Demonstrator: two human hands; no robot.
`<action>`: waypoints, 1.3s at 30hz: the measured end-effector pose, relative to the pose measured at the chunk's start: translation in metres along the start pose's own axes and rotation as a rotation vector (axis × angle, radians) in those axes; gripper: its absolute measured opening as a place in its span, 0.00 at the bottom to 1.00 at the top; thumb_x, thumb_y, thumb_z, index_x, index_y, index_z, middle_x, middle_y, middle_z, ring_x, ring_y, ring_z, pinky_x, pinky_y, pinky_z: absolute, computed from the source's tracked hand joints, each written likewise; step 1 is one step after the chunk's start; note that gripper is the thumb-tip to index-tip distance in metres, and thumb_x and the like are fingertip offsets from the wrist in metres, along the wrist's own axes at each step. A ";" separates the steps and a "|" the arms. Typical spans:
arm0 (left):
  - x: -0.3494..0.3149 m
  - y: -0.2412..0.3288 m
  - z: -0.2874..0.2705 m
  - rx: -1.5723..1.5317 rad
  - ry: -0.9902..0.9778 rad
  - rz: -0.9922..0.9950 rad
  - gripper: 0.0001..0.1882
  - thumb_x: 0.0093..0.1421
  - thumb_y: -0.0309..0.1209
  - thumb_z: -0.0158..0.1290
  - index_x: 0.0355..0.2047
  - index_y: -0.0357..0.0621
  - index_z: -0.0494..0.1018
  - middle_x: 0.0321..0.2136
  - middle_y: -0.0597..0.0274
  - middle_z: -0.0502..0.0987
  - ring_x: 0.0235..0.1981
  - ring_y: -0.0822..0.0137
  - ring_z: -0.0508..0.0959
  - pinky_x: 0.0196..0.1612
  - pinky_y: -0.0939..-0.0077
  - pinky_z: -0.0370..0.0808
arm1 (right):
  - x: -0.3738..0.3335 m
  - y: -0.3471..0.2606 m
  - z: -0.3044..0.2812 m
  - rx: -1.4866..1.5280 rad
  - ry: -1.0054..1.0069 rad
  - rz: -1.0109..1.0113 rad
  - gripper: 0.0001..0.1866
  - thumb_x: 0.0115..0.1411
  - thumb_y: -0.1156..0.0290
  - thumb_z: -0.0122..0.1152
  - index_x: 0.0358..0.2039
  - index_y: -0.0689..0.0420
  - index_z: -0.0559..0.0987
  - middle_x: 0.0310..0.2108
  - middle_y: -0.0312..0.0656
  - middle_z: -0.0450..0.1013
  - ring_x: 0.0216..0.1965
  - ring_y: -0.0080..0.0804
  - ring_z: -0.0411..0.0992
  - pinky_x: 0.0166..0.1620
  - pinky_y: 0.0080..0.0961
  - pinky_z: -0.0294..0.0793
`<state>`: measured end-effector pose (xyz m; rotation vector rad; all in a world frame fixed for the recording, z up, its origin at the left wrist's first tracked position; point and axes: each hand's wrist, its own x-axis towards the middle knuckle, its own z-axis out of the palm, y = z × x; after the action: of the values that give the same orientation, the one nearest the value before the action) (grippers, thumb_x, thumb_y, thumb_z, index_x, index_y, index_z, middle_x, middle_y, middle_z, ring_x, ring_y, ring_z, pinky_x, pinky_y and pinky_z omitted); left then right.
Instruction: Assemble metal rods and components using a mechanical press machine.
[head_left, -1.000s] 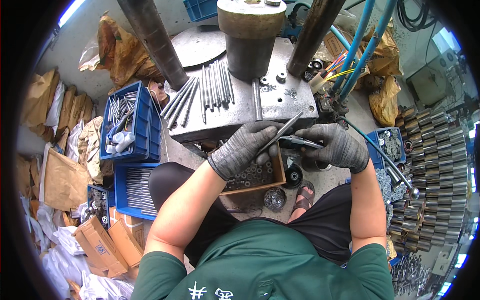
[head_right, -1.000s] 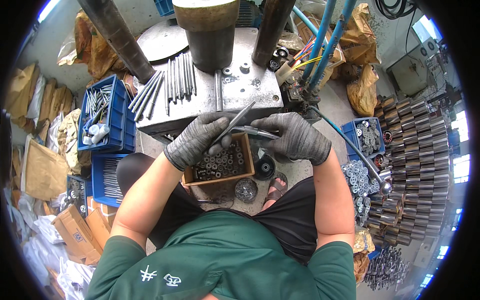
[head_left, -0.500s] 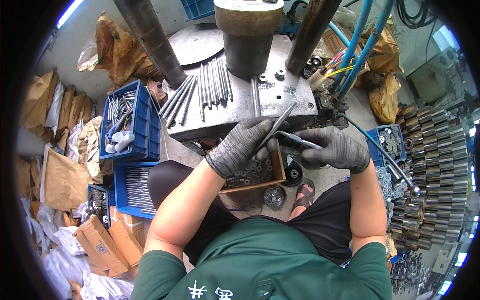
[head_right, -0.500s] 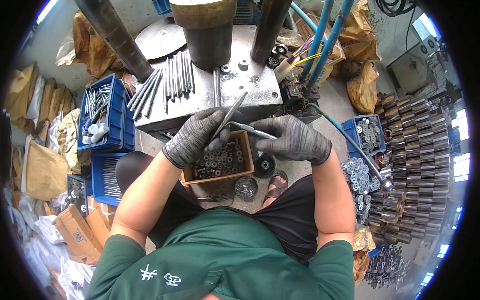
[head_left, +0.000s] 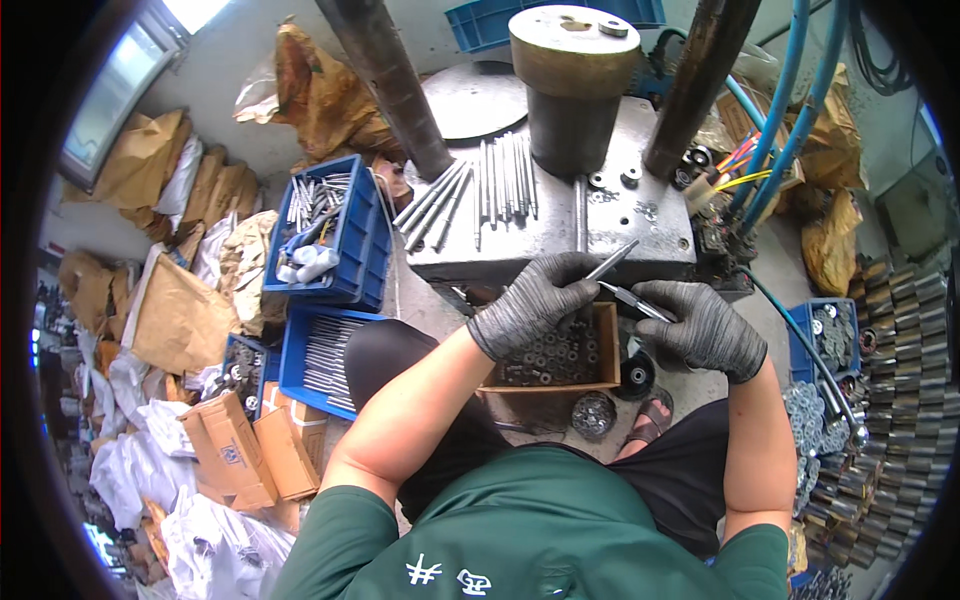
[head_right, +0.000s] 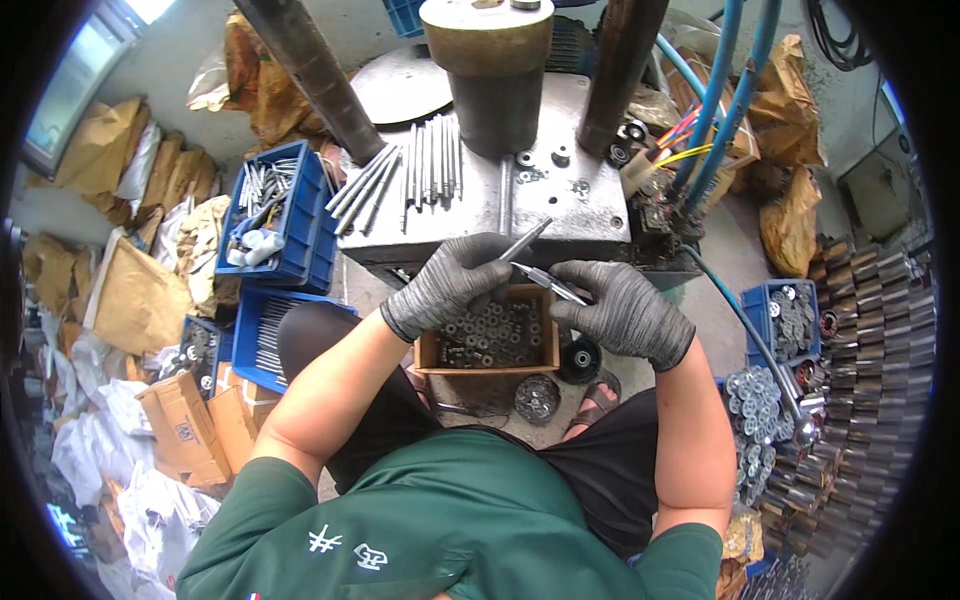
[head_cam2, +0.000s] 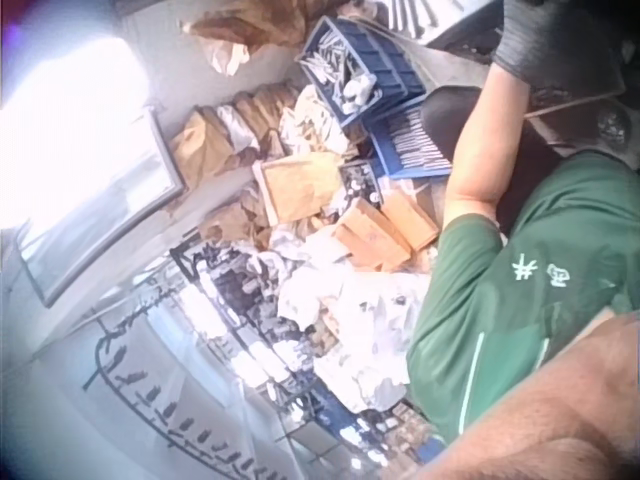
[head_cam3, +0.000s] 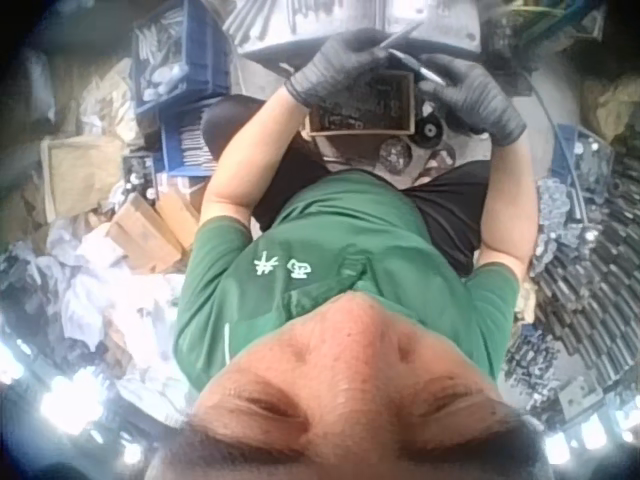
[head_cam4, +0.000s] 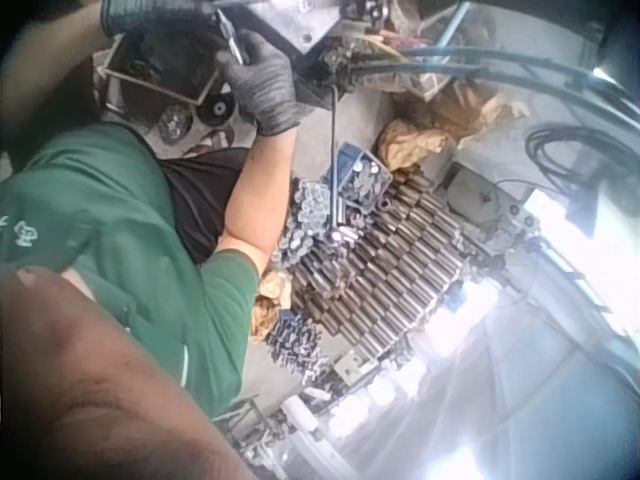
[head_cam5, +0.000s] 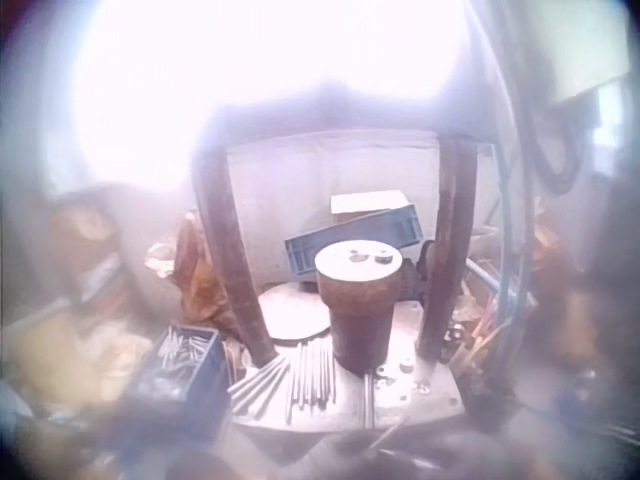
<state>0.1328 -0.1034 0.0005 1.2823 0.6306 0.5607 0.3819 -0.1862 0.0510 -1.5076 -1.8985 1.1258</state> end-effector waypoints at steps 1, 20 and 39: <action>-0.001 0.000 -0.002 0.016 0.014 -0.002 0.21 0.67 0.36 0.56 0.57 0.39 0.72 0.24 0.67 0.75 0.20 0.80 0.71 0.23 0.85 0.69 | 0.000 -0.013 0.001 -0.016 -0.016 0.059 0.28 0.57 0.62 0.69 0.53 0.65 0.76 0.38 0.52 0.80 0.38 0.33 0.79 0.45 0.30 0.77; 0.012 0.060 -0.137 1.338 0.708 -0.012 0.26 0.59 0.46 0.57 0.53 0.43 0.74 0.40 0.41 0.81 0.46 0.43 0.80 0.51 0.56 0.76 | -0.008 -0.015 -0.019 -0.268 0.530 -0.155 0.26 0.55 0.63 0.65 0.52 0.63 0.77 0.39 0.55 0.77 0.40 0.52 0.78 0.45 0.42 0.78; -0.009 0.037 -0.179 1.513 0.649 -0.397 0.41 0.55 0.47 0.55 0.61 0.28 0.63 0.42 0.32 0.80 0.47 0.44 0.81 0.53 0.57 0.77 | -0.031 -0.023 -0.036 -0.388 0.513 -0.116 0.24 0.54 0.60 0.65 0.48 0.60 0.79 0.39 0.55 0.76 0.40 0.51 0.78 0.45 0.43 0.78</action>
<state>-0.0008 0.0209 0.0081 2.2606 2.0311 0.0523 0.4056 -0.2054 0.0939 -1.6553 -1.8602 0.2762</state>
